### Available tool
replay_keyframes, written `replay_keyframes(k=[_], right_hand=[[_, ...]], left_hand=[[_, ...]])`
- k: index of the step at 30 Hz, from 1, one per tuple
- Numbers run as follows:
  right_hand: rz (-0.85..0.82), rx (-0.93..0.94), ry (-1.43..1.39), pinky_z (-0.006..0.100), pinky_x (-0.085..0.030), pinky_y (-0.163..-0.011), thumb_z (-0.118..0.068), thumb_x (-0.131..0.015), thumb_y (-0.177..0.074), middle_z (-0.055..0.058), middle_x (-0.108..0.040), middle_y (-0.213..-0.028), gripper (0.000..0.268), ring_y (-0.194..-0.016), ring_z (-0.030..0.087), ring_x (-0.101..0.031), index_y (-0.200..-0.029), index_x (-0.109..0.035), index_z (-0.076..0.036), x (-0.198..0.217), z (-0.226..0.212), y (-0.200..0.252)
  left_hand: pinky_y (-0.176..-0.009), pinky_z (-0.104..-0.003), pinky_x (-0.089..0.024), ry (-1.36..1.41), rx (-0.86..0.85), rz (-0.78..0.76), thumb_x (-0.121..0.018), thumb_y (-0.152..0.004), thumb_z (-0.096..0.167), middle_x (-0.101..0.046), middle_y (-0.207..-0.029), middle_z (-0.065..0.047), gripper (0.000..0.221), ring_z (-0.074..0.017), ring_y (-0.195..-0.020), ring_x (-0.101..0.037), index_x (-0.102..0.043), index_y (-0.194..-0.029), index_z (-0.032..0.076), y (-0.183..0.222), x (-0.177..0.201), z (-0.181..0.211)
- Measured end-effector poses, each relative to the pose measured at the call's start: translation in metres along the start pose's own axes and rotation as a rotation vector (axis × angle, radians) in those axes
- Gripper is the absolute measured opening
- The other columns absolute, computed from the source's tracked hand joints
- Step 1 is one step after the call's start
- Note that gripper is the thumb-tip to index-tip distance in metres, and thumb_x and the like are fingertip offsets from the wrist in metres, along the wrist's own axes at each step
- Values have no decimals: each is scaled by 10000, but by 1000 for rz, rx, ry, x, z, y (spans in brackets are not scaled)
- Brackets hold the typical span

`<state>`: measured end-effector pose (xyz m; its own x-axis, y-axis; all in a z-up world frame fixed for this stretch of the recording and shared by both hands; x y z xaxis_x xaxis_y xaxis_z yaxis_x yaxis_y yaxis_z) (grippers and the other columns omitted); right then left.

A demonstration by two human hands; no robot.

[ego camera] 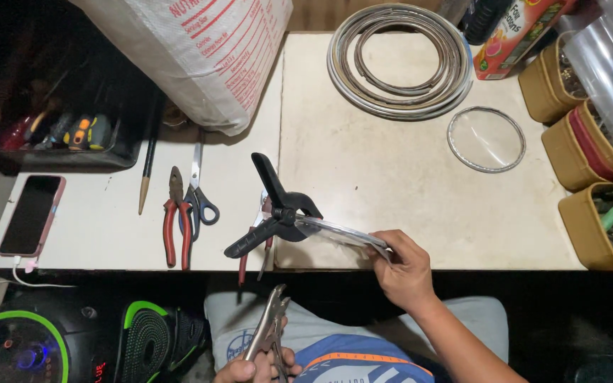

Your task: Assembling a mesh head onto a metal drum hoop using clamps and pliers

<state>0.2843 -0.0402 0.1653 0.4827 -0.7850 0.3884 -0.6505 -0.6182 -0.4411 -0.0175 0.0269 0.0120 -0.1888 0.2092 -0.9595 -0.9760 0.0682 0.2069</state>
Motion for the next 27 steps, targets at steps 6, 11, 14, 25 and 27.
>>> replay_keyframes(k=[6, 11, 14, 25, 27], right_hand=[[19, -160, -6, 259, -537, -797, -13, -734, -855, 41, -717, -942, 251, -841, 138, -683, -1102, -715, -55, -2, 29, 9], [21, -723, -142, 205, -550, -791, -86, -835, -801, 1, -696, -838, 417, -778, 74, -628, -1203, -728, -101, -5, 82, 31], [82, -937, -506, 485, -677, -751, 52, -731, -836, 193, -672, -960, 471, -806, 377, -767, -1292, -627, -6, -13, 88, 44], [54, -1050, -775, 429, -641, -688, 3, -709, -854, 126, -707, -964, 384, -851, 287, -726, -1230, -647, -43, 8, 87, 54], [55, -1046, -793, 417, -636, -684, -6, -704, -854, 136, -711, -983, 400, -860, 290, -725, -1248, -638, -35, 11, 81, 52]], left_hand=[[-1102, -436, -476, -39, -3, -6, -700, -857, 326, -545, -1351, -218, 949, -360, -1324, -564, -135, -1615, 259, -1, 9, -3], [-1074, -404, -476, -181, -42, -55, -700, -835, 35, -533, -1379, -262, 937, -444, -1351, -544, -153, -1595, 38, 0, 1, 6], [-904, -249, -483, -356, 8, 151, -561, -642, -175, -583, -1303, -210, 943, -347, -1292, -600, -335, -1530, 46, -5, 23, 6], [-1063, -363, -464, -666, -27, 406, -707, -687, -25, -740, -1196, -139, 585, -251, -1149, -687, -597, -1260, 23, -40, -9, 25], [-994, -342, -496, -737, -47, 410, -713, -730, 34, -752, -1147, -111, 489, -212, -1063, -691, -629, -1211, 9, -49, -18, 27]])
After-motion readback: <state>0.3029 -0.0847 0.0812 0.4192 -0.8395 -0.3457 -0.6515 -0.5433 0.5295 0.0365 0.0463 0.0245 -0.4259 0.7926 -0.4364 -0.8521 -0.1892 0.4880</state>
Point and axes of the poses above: each hand's wrist, its own y-axis away from the middle knuckle, its own x-axis out of the back of the hand, z = x × y, the point moved 10 cm from there along -y, towards the middle knuckle
